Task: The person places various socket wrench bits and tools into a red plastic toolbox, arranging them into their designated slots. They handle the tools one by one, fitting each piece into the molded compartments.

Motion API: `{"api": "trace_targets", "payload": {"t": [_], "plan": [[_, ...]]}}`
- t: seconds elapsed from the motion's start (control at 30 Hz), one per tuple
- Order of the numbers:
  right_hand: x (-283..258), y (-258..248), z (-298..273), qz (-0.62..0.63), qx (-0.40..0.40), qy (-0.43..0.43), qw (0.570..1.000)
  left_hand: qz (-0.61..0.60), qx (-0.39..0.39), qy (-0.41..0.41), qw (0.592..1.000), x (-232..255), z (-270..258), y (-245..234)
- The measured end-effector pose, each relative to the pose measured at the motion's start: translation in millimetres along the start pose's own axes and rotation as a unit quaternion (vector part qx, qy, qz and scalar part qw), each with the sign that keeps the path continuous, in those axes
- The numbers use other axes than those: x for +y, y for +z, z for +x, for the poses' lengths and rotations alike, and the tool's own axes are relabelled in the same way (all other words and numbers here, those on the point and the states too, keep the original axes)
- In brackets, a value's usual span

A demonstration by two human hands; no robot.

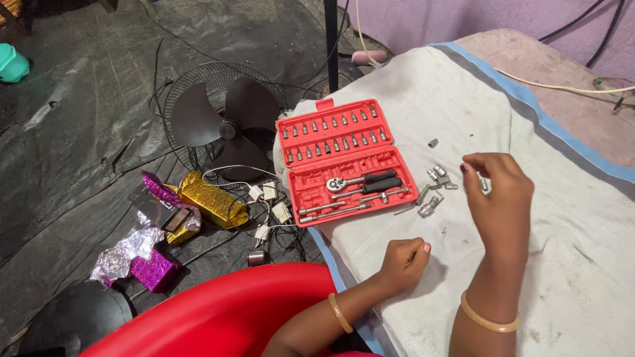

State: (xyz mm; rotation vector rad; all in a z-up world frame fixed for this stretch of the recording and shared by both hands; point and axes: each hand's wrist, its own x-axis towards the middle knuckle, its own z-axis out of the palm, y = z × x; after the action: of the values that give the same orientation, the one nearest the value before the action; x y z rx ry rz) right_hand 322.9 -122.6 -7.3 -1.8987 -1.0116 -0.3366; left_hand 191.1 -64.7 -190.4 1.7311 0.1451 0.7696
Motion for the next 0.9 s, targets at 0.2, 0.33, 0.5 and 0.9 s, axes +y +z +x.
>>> {"api": "trace_targets", "payload": {"t": [0.2, 0.33, 0.5, 0.9], "plan": [[16, -23, 0, -0.026, 0.020, 0.029, 0.999, 0.047, -0.018, 0.081, 0.995, 11, 4, 1], [44, -31, -14, -0.066, -0.017, 0.071, 0.995, 0.029, -0.035, 0.017, 0.999, 24, 8, 0], [93, -33, -38, -0.105, -0.044, 0.142, 0.983, 0.055, -0.024, -0.004, 0.998, 28, 13, 0], [129, -18, -57, -0.167, -0.185, 0.334, 0.909, 0.154, -0.070, 0.006, 0.985, 14, 14, 3]]}}
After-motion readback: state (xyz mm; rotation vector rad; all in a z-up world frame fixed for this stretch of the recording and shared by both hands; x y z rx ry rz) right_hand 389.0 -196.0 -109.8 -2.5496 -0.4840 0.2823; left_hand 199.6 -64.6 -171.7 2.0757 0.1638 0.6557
